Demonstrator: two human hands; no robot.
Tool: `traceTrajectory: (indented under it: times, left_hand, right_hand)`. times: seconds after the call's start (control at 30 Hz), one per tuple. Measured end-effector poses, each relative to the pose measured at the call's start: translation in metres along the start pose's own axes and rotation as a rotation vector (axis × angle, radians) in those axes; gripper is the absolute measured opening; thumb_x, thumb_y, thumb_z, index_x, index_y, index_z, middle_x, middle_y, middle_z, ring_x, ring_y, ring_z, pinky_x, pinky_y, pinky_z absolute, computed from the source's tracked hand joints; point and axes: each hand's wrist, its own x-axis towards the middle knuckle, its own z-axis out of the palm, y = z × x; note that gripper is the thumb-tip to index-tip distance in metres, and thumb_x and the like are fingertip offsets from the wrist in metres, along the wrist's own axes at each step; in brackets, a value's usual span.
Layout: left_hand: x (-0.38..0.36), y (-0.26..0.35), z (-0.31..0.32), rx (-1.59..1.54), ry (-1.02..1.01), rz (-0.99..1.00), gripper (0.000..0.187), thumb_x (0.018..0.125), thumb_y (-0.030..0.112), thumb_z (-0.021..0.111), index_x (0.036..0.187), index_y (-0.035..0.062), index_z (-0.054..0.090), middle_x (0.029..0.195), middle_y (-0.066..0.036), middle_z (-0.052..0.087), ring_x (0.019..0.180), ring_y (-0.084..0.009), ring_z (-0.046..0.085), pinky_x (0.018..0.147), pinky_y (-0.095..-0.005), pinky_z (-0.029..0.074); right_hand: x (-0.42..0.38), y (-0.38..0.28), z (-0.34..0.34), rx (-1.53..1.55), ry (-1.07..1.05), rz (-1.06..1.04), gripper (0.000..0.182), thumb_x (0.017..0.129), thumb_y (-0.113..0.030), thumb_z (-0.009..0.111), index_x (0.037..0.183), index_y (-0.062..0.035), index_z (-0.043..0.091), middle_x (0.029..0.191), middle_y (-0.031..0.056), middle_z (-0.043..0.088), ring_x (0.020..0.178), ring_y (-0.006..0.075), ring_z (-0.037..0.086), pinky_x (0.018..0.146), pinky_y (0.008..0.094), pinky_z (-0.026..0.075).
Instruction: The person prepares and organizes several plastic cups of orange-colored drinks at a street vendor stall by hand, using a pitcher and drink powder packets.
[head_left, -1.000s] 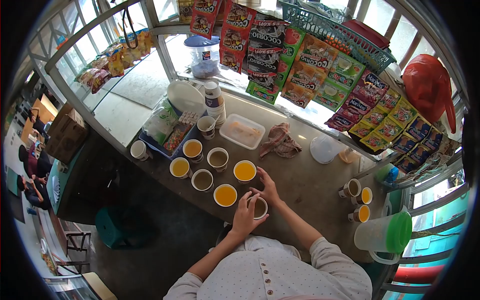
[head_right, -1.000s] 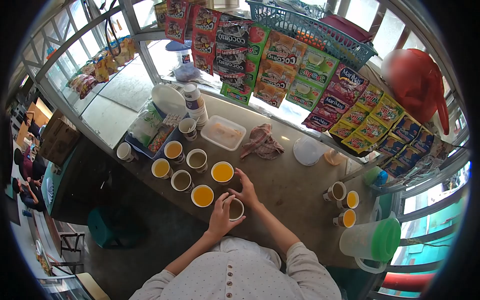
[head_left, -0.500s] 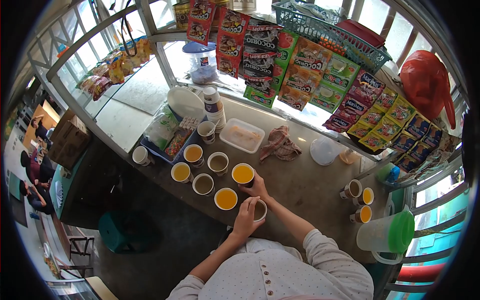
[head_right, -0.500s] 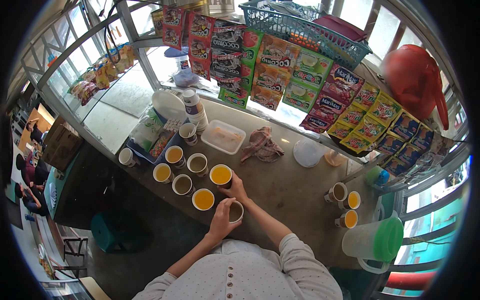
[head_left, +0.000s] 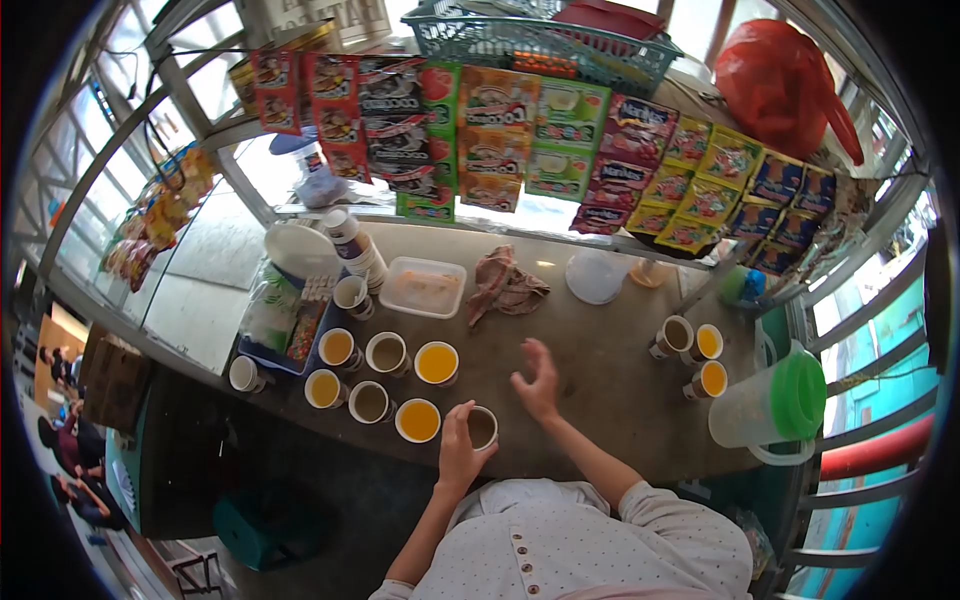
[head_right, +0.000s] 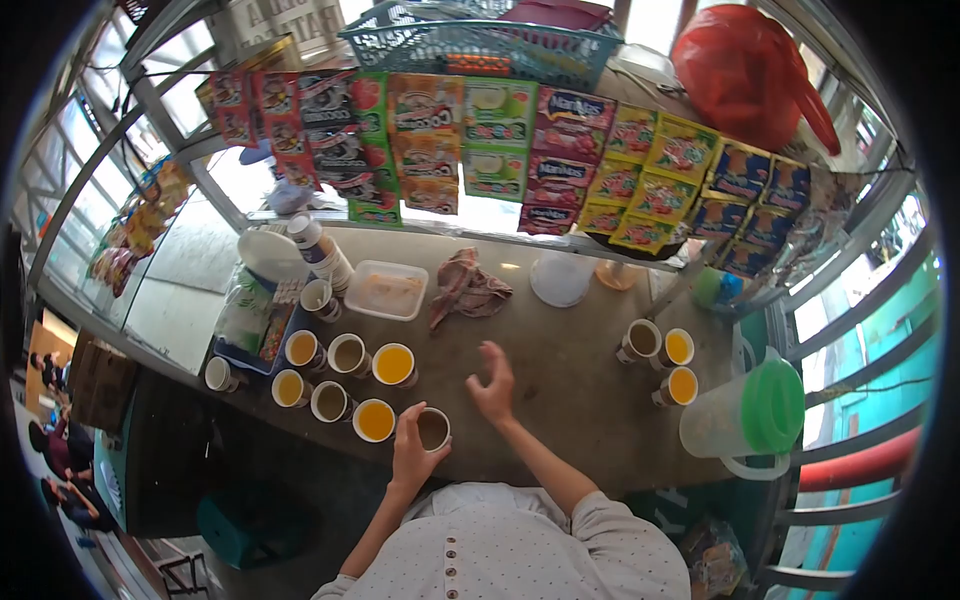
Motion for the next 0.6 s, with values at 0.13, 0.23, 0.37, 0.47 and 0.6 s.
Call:
traceTrajectory:
  times: [0.13, 0.23, 0.37, 0.47, 0.6]
  left_hand:
    - [-0.001, -0.001, 0.000, 0.022, -0.015, 0.010, 0.078, 0.065, 0.014, 0.080, 0.130, 0.0083, 0.037, 0.122, -0.018, 0.047, 0.113, -0.0350, 0.049, 0.096, -0.0403, 0.043]
    - [0.000, -0.001, -0.001, 0.037, -0.015, 0.016, 0.078, 0.066, 0.016, 0.081, 0.130, 0.0086, 0.037, 0.122, -0.017, 0.047, 0.113, -0.0345, 0.049, 0.095, -0.0402, 0.043]
    - [-0.001, -0.001, 0.000, 0.066, 0.003, 0.023, 0.079, 0.067, 0.024, 0.081, 0.130, 0.0097, 0.035, 0.122, -0.016, 0.047, 0.114, -0.0331, 0.047, 0.096, -0.0413, 0.042]
    - [-0.002, -0.001, 0.000, 0.053, 0.005, 0.014, 0.081, 0.067, 0.025, 0.081, 0.131, 0.0102, 0.034, 0.124, -0.015, 0.045, 0.115, -0.0329, 0.046, 0.096, -0.0413, 0.042]
    - [-0.005, -0.003, 0.001, 0.019, 0.023, -0.005, 0.082, 0.069, 0.027, 0.081, 0.132, 0.0095, 0.033, 0.126, -0.016, 0.043, 0.116, -0.0336, 0.046, 0.097, -0.0414, 0.042]
  right_hand:
    - [-0.005, 0.033, -0.079, -0.266, 0.660, -0.036, 0.074, 0.069, -0.004, 0.067, 0.136, -0.0058, 0.036, 0.134, 0.0132, 0.039, 0.123, 0.0297, 0.042, 0.101, 0.0419, 0.037]
    - [-0.003, 0.046, -0.138, -0.480, 0.910, -0.035, 0.079, 0.070, -0.006, 0.070, 0.138, -0.0056, 0.031, 0.135, 0.0152, 0.035, 0.127, 0.0317, 0.037, 0.104, 0.0448, 0.032]
    - [0.017, 0.080, -0.190, -0.523, 1.018, -0.093, 0.083, 0.068, -0.018, 0.077, 0.136, -0.0014, 0.033, 0.132, 0.0186, 0.040, 0.122, 0.0338, 0.041, 0.103, 0.0439, 0.033]
    - [0.034, 0.093, -0.205, -0.475, 1.039, -0.103, 0.084, 0.068, -0.026, 0.081, 0.134, 0.0009, 0.036, 0.131, 0.0202, 0.044, 0.122, 0.0335, 0.044, 0.102, 0.0434, 0.035]
    - [0.055, 0.107, -0.220, -0.457, 1.064, -0.102, 0.079, 0.067, -0.032, 0.083, 0.127, 0.0034, 0.045, 0.125, 0.0206, 0.052, 0.115, 0.0329, 0.052, 0.096, 0.0418, 0.041]
